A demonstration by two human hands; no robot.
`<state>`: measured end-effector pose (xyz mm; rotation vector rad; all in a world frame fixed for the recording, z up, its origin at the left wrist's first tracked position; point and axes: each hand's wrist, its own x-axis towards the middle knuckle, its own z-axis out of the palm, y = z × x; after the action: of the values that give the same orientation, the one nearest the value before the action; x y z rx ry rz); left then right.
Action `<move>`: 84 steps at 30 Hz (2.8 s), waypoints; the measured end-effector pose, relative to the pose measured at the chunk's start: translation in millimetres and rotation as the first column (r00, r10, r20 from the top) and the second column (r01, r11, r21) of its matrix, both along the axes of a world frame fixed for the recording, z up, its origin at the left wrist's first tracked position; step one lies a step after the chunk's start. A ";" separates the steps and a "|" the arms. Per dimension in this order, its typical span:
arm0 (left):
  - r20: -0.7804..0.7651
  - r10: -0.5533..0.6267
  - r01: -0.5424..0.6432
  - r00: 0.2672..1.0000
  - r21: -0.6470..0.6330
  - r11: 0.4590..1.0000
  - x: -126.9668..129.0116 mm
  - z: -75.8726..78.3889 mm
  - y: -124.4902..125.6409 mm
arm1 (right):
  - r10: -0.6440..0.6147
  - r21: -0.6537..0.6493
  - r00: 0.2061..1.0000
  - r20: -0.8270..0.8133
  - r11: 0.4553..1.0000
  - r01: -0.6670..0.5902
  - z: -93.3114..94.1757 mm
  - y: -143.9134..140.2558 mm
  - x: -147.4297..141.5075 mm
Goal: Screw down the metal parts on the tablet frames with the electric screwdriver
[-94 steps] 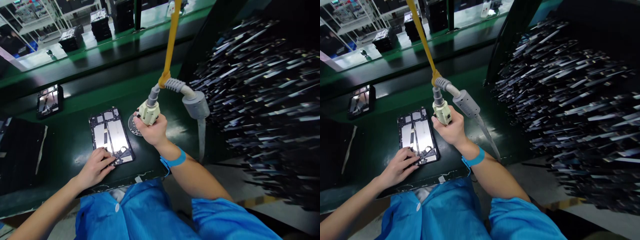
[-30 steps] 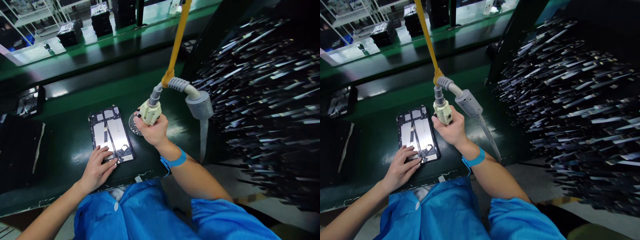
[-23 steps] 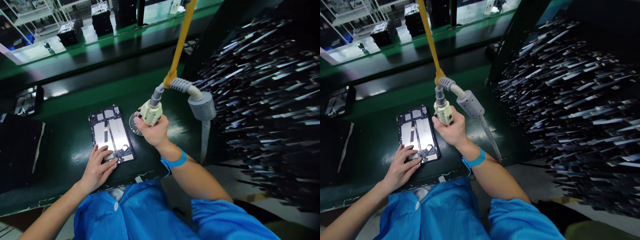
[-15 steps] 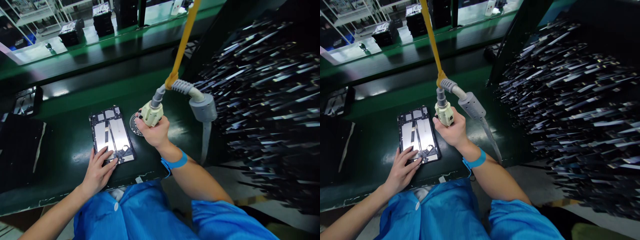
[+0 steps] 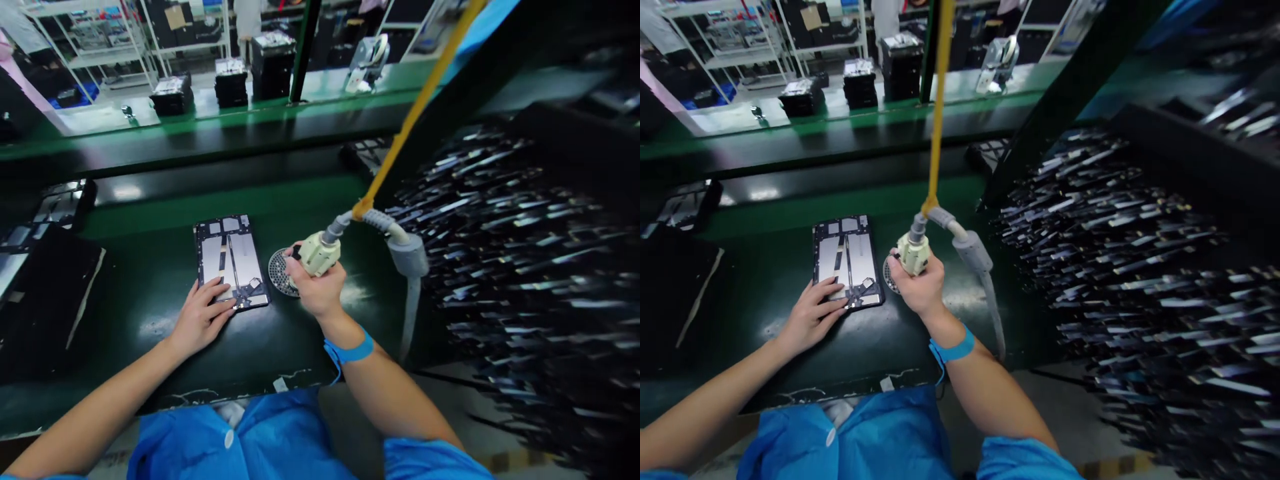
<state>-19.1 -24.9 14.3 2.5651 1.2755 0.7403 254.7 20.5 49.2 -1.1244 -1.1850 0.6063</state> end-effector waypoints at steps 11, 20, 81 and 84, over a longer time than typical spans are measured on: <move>0.167 0.001 -0.001 0.986 0.002 1.000 17.8 -18.7 19.0 | 0.007 0.026 1.000 -0.019 1.000 -0.007 37.0 22.8 -9.9; 0.202 0.010 -0.014 0.979 0.016 1.000 28.0 -15.5 22.7 | -0.086 0.050 0.996 -0.029 0.995 0.087 34.4 43.1 -9.9; 0.131 0.013 -0.006 0.991 -0.052 0.999 8.4 -15.1 20.4 | -0.097 0.017 0.993 -0.065 0.995 0.098 12.4 44.7 -28.8; 0.132 0.018 -0.010 0.991 -0.062 0.998 8.3 -13.7 20.3 | -0.113 0.015 0.992 -0.059 0.993 0.115 11.7 48.7 -30.4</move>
<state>-10.8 -4.7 0.6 2.4175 1.2556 0.8445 224.2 69.3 61.0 -1.1432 -1.0675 0.5353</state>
